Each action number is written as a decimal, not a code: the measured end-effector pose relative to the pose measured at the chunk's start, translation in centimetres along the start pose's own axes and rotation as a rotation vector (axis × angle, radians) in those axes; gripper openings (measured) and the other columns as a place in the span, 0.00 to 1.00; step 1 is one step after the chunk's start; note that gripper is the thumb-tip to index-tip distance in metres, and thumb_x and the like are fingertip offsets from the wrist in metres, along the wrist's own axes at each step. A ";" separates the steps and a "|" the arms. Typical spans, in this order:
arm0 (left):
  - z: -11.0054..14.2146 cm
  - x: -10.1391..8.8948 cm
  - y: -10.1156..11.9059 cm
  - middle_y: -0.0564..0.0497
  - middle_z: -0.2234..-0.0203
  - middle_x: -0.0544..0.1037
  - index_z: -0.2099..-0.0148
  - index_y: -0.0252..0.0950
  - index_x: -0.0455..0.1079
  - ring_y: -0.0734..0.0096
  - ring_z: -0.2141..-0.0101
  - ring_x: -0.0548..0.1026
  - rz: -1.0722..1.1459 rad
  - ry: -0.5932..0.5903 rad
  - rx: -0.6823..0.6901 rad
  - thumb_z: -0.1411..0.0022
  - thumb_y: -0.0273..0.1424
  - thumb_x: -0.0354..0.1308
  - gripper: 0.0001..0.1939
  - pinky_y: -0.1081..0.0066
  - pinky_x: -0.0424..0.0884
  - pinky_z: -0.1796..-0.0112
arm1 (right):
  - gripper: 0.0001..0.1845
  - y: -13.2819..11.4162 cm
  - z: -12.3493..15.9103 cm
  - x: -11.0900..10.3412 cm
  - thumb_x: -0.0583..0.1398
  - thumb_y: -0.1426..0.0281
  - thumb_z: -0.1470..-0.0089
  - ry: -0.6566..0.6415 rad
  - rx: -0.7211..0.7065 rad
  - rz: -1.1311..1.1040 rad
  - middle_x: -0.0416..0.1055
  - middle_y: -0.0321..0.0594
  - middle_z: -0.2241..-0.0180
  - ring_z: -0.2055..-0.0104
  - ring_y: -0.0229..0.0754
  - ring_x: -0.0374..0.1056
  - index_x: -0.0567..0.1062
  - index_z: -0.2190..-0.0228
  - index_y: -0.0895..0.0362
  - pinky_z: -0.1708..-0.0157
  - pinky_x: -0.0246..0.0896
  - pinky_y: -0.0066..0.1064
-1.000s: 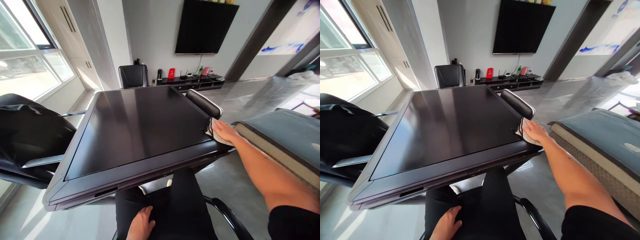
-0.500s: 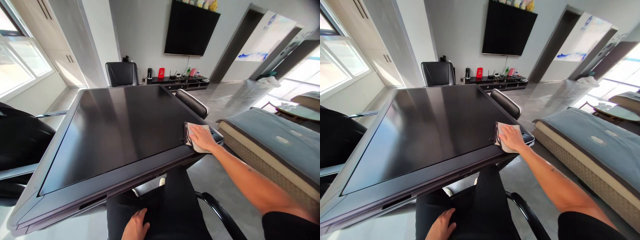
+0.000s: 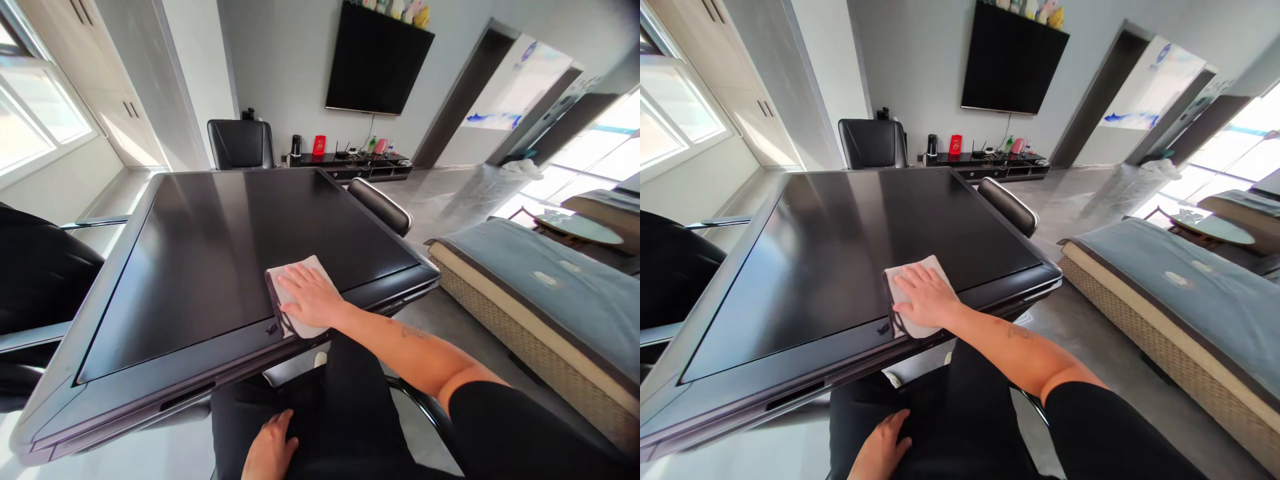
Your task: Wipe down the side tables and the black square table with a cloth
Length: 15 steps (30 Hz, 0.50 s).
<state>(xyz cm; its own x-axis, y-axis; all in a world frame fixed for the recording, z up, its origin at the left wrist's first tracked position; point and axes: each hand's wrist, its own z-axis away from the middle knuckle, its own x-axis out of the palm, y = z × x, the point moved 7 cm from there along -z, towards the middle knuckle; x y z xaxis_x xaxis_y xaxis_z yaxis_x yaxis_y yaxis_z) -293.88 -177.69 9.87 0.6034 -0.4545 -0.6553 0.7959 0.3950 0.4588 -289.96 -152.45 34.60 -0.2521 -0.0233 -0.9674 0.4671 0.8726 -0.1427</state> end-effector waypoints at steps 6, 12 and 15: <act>0.1 0.0 -0.1 0.44 0.22 0.72 0.16 0.33 0.65 0.57 0.23 0.69 0.013 -0.003 0.016 0.31 0.35 0.55 0.43 0.71 0.62 0.26 | 0.43 -10.9 -6.1 2.4 0.61 0.41 0.25 0.027 -0.181 -0.074 0.60 0.54 0.18 0.15 0.68 0.51 0.68 0.23 0.52 0.18 0.49 0.66; 0.4 -0.3 0.0 0.41 0.24 0.75 0.18 0.32 0.68 0.56 0.26 0.73 0.083 0.042 0.023 0.34 0.32 0.59 0.43 0.69 0.63 0.26 | 0.44 -22.4 -11.7 5.7 0.59 0.36 0.27 -0.013 -0.370 -0.061 0.64 0.54 0.20 0.18 0.70 0.54 0.72 0.27 0.53 0.22 0.56 0.65; 0.5 -0.3 -0.1 0.38 0.24 0.75 0.19 0.31 0.69 0.54 0.28 0.75 0.099 0.053 0.019 0.34 0.31 0.61 0.42 0.67 0.65 0.26 | 0.43 -28.3 -14.2 7.4 0.62 0.37 0.29 -0.029 -0.437 -0.095 0.66 0.54 0.22 0.19 0.69 0.56 0.74 0.29 0.53 0.23 0.58 0.66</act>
<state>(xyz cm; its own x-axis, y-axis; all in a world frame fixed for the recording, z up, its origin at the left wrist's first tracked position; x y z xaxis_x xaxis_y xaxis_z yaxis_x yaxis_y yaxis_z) -294.10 -177.98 10.28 0.6760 -0.3707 -0.6368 0.7336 0.4204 0.5339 -317.12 -170.41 34.46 -0.2496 -0.1219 -0.9606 0.0391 0.9900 -0.1358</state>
